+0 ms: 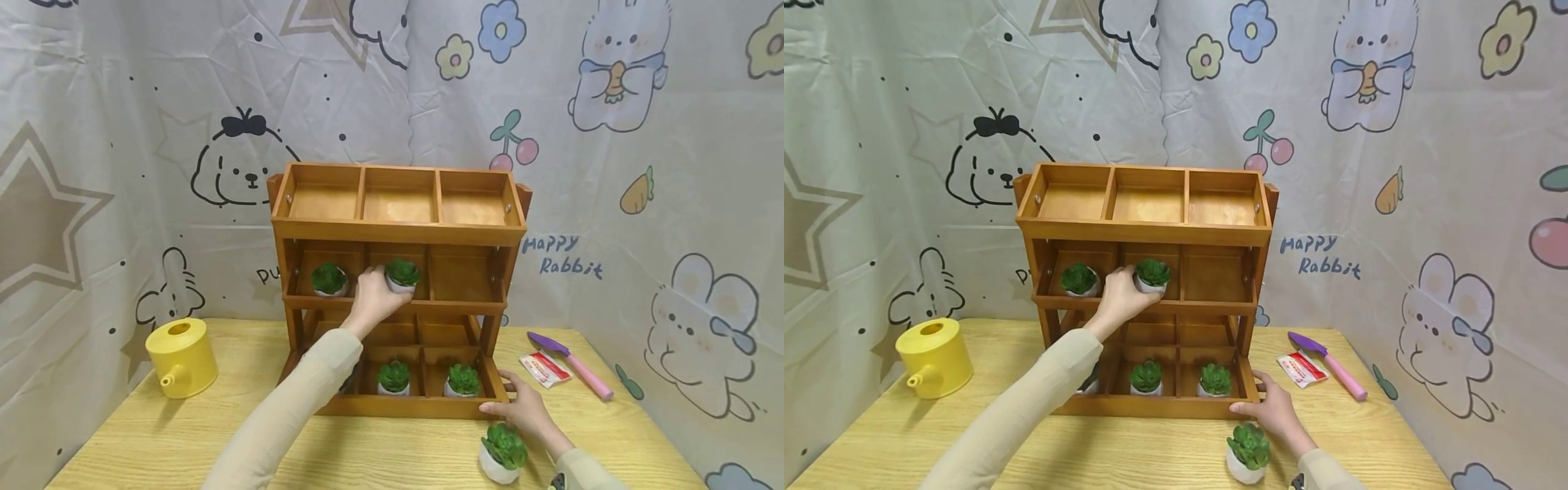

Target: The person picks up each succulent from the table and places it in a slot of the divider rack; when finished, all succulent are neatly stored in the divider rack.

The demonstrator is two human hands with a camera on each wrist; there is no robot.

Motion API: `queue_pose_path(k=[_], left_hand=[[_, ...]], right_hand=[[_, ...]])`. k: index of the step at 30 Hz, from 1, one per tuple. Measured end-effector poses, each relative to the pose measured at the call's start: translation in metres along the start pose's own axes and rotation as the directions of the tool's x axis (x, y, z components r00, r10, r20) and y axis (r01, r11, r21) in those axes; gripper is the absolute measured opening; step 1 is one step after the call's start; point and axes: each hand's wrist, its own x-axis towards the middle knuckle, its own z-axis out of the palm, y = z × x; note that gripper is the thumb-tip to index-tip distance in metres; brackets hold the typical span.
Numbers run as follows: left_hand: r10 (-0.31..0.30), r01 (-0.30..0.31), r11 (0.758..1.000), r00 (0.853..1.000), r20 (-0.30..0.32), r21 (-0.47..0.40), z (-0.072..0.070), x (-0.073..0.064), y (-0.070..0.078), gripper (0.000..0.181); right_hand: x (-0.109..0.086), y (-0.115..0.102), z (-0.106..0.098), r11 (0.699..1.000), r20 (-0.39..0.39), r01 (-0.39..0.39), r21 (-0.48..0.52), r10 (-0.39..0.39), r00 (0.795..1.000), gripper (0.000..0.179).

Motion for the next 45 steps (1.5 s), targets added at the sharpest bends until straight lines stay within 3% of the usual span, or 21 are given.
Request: queue_pose_path(k=[8, 21, 26, 31, 45], left_hand=[[0.010, -0.010, 1.000, 1.000, -0.029, -0.011, 0.0007, -0.0008, 0.0000, 0.049], [-0.008, 0.009, 1.000, 1.000, 0.015, -0.027, -0.0013, -0.0006, -0.0010, 0.052], [0.019, -0.017, 0.999, 0.999, 0.040, -0.050, -0.0026, -0.0006, -0.0024, 0.052], [0.047, -0.045, 0.997, 0.999, 0.025, -0.061, -0.0032, -0.0012, -0.0034, 0.055], [0.044, -0.043, 0.998, 0.999, 0.022, -0.043, -0.0046, -0.0027, -0.0041, 0.050]], right_hand=[[-0.0005, 0.0016, 0.0008, 1.000, -0.002, -0.016, 0.014, 0.016, 1.000, 0.094], [0.0002, 0.0004, 0.0002, 1.000, 0.003, -0.010, 0.004, 0.010, 1.000, 0.094], [0.0003, 0.0006, 0.0004, 1.000, 0.001, -0.019, 0.007, 0.019, 1.000, 0.095], [0.0001, 0.0010, 0.0002, 1.000, 0.002, -0.020, 0.003, 0.020, 1.000, 0.096], [-0.0015, -0.0005, -0.0003, 1.000, 0.005, -0.026, 0.001, 0.026, 1.000, 0.096]])
